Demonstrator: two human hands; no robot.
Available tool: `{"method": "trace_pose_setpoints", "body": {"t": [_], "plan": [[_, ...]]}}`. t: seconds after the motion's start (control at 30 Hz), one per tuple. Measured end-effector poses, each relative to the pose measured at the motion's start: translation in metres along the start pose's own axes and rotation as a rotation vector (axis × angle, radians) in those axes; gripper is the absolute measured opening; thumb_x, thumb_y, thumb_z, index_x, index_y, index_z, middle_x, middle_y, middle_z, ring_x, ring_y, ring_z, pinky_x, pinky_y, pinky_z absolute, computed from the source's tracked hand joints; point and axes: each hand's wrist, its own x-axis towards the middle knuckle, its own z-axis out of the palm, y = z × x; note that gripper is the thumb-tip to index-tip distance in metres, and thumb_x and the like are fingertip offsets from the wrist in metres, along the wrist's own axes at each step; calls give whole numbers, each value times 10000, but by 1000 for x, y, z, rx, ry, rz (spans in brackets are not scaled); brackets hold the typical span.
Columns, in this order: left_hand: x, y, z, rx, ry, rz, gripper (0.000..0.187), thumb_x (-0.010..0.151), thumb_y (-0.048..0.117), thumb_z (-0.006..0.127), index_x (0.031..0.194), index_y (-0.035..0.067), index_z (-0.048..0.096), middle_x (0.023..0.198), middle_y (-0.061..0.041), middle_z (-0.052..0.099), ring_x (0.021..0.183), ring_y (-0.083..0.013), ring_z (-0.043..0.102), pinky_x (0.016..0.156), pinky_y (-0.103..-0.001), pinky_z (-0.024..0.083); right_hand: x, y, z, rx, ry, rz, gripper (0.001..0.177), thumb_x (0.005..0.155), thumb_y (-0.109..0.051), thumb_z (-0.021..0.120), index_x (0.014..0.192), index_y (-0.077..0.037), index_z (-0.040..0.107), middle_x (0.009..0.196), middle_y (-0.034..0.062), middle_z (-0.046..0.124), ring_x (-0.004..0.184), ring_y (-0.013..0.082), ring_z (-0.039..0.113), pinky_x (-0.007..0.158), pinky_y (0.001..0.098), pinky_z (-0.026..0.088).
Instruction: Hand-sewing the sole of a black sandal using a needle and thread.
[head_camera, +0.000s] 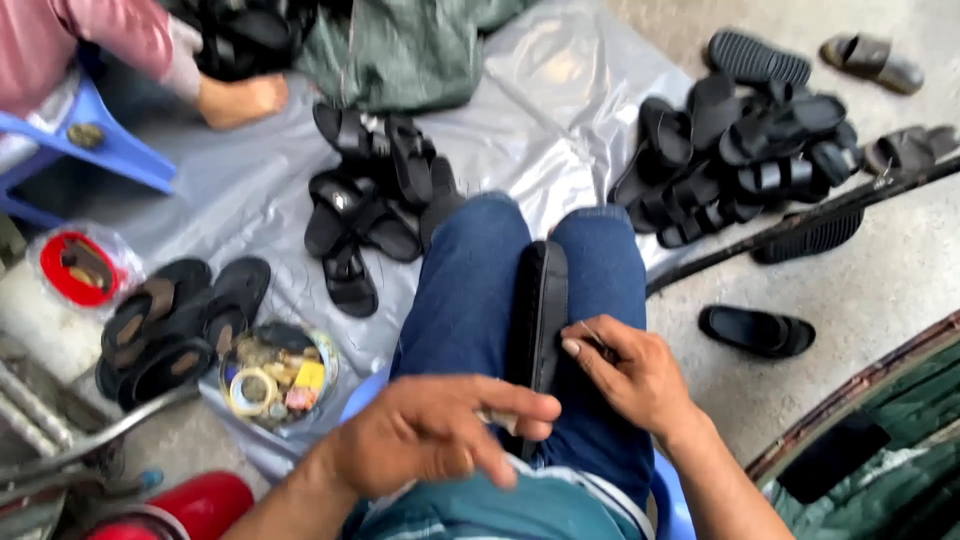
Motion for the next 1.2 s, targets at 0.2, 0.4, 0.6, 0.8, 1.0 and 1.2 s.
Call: {"method": "trace_pose_setpoints", "body": {"t": [0.2, 0.4, 0.6, 0.8, 1.0, 1.2], "plan": [[15, -31, -2, 673, 369, -163, 446, 711, 239, 698, 1103, 49, 608, 1181, -44, 607, 1023, -159, 611, 860, -251, 463, 3, -3, 1, 35, 9, 26, 119, 742, -155, 646, 838, -100, 692, 476, -15, 564, 373, 83, 422, 370, 226, 350], [15, -45, -15, 840, 344, -229, 342, 797, 115, 514, 1126, 80, 603, 711, -46, 696, 404, -161, 491, 420, -294, 419, -2, 3, 6, 21, 44, -13, 107, 734, -133, 651, 823, -93, 694, 477, -22, 558, 377, 89, 434, 393, 227, 356], [5, -31, -45, 681, 171, -772, 501, 863, 213, 448, 1346, 342, 424, 726, 53, 639, 612, -71, 559, 600, -215, 458, -13, -11, -16, -74, -105, 113, 120, 731, -183, 645, 812, -126, 714, 488, -6, 584, 375, 97, 433, 372, 231, 367], [-26, -23, -86, 304, 1115, -574, 332, 876, 299, 486, 999, 61, 683, 756, -72, 633, 700, -139, 607, 427, -215, 331, -13, -28, -47, -290, -292, 43, 349, 824, -265, 498, 1163, -206, 556, 953, -29, 592, 573, 158, 594, 533, 289, 478], [0, -45, -50, 1543, 935, -2, 277, 763, 155, 631, 969, 10, 515, 1181, -280, 440, 874, -385, 555, 640, -453, 470, 8, -25, -38, -360, -350, -301, 404, 725, -119, 581, 1120, -198, 620, 800, -30, 604, 575, 160, 584, 507, 289, 467], [17, -73, -6, 1139, 430, 95, 300, 785, 228, 636, 1019, 79, 525, 1258, -125, 460, 1222, -341, 421, 956, -446, 351, 13, -16, -34, -420, -374, -289, 475, 660, -89, 598, 1098, -269, 646, 737, -54, 570, 534, 136, 559, 480, 275, 451]]}}
